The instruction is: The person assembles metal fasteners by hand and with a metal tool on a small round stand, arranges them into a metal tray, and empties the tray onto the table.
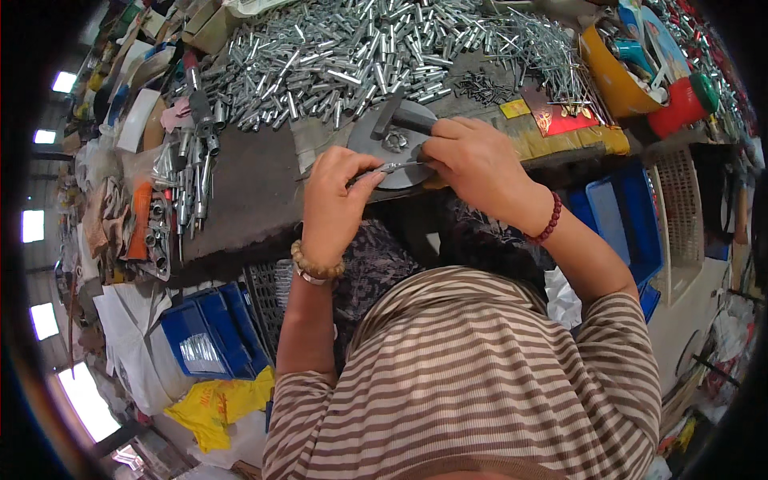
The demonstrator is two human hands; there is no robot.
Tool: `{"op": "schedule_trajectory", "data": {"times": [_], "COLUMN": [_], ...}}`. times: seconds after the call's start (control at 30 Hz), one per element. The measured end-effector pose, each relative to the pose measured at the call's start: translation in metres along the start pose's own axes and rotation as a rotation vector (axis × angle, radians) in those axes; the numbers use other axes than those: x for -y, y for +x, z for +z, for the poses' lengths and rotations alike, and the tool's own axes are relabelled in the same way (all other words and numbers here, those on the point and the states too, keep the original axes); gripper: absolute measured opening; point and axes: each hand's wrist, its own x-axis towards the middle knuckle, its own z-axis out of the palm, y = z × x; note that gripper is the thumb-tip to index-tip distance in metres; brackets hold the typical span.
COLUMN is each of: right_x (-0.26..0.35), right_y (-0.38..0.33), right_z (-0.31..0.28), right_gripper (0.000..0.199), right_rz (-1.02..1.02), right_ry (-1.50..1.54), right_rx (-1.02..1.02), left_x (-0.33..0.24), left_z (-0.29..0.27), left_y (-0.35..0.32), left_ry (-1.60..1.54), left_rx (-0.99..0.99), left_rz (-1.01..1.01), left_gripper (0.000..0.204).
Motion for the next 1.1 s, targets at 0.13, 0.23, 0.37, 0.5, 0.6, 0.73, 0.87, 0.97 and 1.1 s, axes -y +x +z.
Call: {"op": "schedule_trajectory", "data": {"times": [0.13,0.23,0.37,0.5,0.6,0.73,0.87,0.97,1.1], "right_x": [-0.001,-0.001,-0.003,-0.004,-0.004,0.000,0.001,-0.029,-0.052], "right_y": [-0.001,0.000,0.002,0.003,0.004,0.002,-0.008,-0.018,-0.024], "right_z": [0.001,0.002,0.001,0.006,0.011,0.014,0.004,-0.021,-0.031], "right_gripper": [0.004,0.004,0.005,0.005,0.006,0.006,0.009,0.012,0.013], "right_rz": [0.026,0.033,0.042,0.018,-0.010,-0.039,0.104,0.368,0.516], "right_ry": [0.008,0.021,0.010,0.055,0.062,0.016,-0.006,-0.124,-0.201], "right_rx": [0.019,0.007,0.037,0.022,0.008,-0.005,-0.181,-0.175,-0.154], "left_x": [0.001,0.003,0.002,0.002,0.001,-0.001,0.002,0.001,0.000], "left_z": [0.001,0.002,0.002,0.005,0.006,0.006,0.008,0.008,0.007], "left_y": [0.000,-0.001,-0.003,-0.003,-0.002,-0.005,-0.006,-0.009,-0.008], "left_ry": [-0.017,-0.028,-0.052,-0.076,-0.091,-0.087,-0.073,-0.069,-0.062], "left_rx": [-0.006,-0.016,-0.028,-0.034,-0.040,-0.077,-0.069,-0.094,-0.064], "left_rz": [-0.006,-0.017,-0.028,-0.039,-0.030,-0.007,-0.016,-0.007,-0.016], "left_gripper": [0.013,0.013,0.012,0.011,0.011,0.009,0.009,0.009,0.011]}}
